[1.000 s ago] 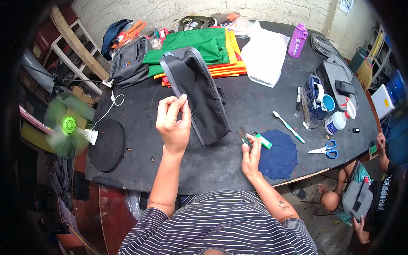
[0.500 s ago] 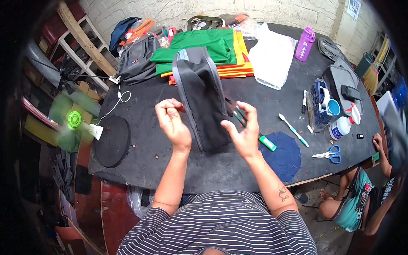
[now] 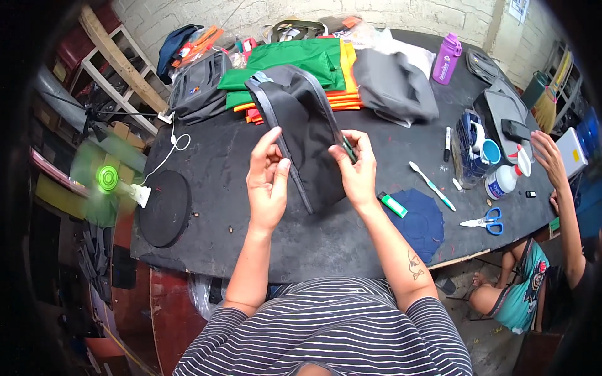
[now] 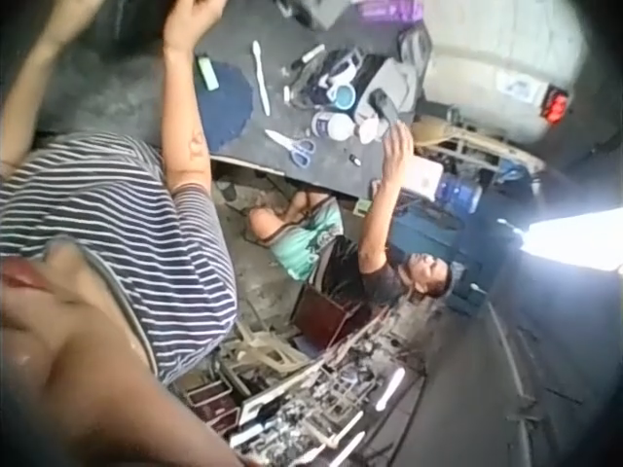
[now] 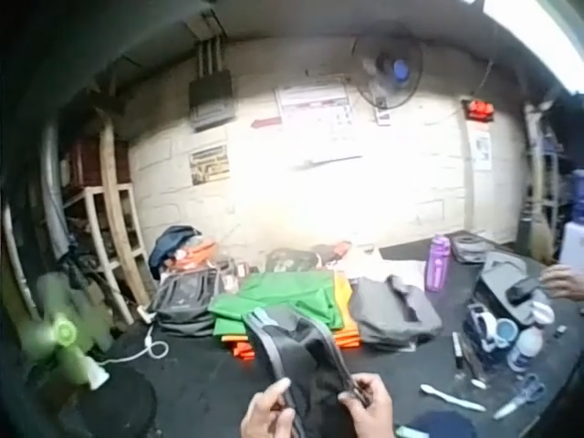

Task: The recorder is inspecting a newly manufactured gray textile bag for quality and trimming loose threads using a small cutter.

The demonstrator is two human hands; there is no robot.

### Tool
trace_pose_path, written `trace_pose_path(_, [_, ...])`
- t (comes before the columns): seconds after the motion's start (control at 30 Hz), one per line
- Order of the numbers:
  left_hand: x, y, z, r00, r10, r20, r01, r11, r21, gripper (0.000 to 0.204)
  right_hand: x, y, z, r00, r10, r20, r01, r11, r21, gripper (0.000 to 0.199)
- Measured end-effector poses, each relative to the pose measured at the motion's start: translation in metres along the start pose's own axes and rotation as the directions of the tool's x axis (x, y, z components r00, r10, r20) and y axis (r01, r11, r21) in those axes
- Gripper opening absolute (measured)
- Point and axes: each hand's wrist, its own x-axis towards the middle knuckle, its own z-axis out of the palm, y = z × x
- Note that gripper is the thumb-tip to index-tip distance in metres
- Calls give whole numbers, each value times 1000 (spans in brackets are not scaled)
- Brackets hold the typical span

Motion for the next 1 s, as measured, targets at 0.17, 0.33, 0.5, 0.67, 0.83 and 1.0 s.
trace_pose_path(0.17, [8,5,2,998,-62,7,62,998,7,47,-35,49,-47,985,111,-132,-151,926,-345,27])
trace_pose_path(0.33, [10,4,-2,994,-109,-14,108,992,-69,48,-83,47,-73,992,52,113,63,578,-814,28])
trace_pose_path(0.5, [8,2,1,996,-80,-32,78,996,-53,45,-76,36,-102,995,98,-32,-48,162,-986,37])
trace_pose_path(0.67, [6,4,-3,997,-71,-14,71,997,-17,39,-65,40,-113,981,190,-42,-86,231,-969,26])
trace_pose_path(0.83, [3,-1,1,998,8,-56,-11,998,-56,51,-43,-10,-61,994,109,-29,-105,795,-598,24])
trace_pose_path(1.0, [1,-3,4,998,-9,-70,5,999,-52,56,-32,-44,1,966,-78,245,187,867,-462,28])
